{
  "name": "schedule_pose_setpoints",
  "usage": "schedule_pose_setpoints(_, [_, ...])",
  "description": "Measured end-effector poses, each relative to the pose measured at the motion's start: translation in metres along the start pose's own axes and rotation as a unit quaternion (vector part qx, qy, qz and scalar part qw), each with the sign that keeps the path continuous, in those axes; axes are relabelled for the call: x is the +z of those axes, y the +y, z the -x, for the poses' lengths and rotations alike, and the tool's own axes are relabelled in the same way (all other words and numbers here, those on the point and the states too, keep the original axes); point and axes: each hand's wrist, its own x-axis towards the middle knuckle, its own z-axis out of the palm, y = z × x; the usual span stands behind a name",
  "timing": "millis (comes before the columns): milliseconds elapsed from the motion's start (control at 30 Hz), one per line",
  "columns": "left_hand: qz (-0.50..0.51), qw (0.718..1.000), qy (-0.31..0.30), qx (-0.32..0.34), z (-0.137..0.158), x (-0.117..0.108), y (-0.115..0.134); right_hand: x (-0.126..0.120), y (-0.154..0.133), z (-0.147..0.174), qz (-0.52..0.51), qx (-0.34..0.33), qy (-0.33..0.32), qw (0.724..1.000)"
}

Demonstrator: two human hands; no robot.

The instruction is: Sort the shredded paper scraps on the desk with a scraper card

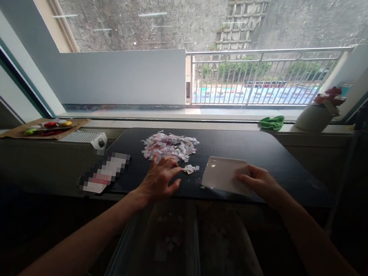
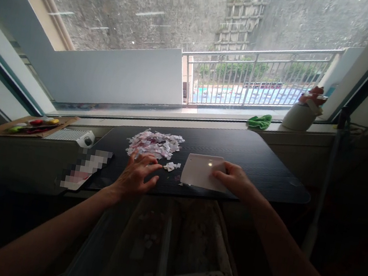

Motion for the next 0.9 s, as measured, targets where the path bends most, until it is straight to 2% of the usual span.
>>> schedule_pose_setpoints(167, [-0.029, 0.996, 0.034, -0.076, 0.023, -0.003, -0.04, -0.016, 0.006, 0.002, -0.043, 0.016, 0.026, 0.999])
schedule_pose_setpoints(267, [-0.023, 0.992, 0.043, -0.117, 0.033, 0.002, -0.051, -0.023, 0.007, 0.004, -0.079, 0.01, 0.043, 0.996])
schedule_pose_setpoints(533, [-0.022, 0.99, 0.06, -0.123, 0.035, 0.005, -0.047, -0.023, 0.008, 0.003, -0.105, 0.041, 0.002, 0.994])
schedule_pose_setpoints(633, [-0.024, 0.99, 0.057, -0.124, 0.034, 0.004, -0.047, -0.014, 0.0, 0.001, -0.115, 0.024, -0.007, 0.993])
schedule_pose_setpoints(767, [-0.03, 0.99, 0.061, -0.122, 0.035, 0.004, -0.047, 0.0, -0.008, -0.007, -0.114, 0.021, -0.051, 0.992])
schedule_pose_setpoints(900, [-0.03, 0.99, 0.062, -0.121, 0.035, 0.004, -0.047, -0.009, -0.005, -0.011, -0.09, 0.032, -0.069, 0.993])
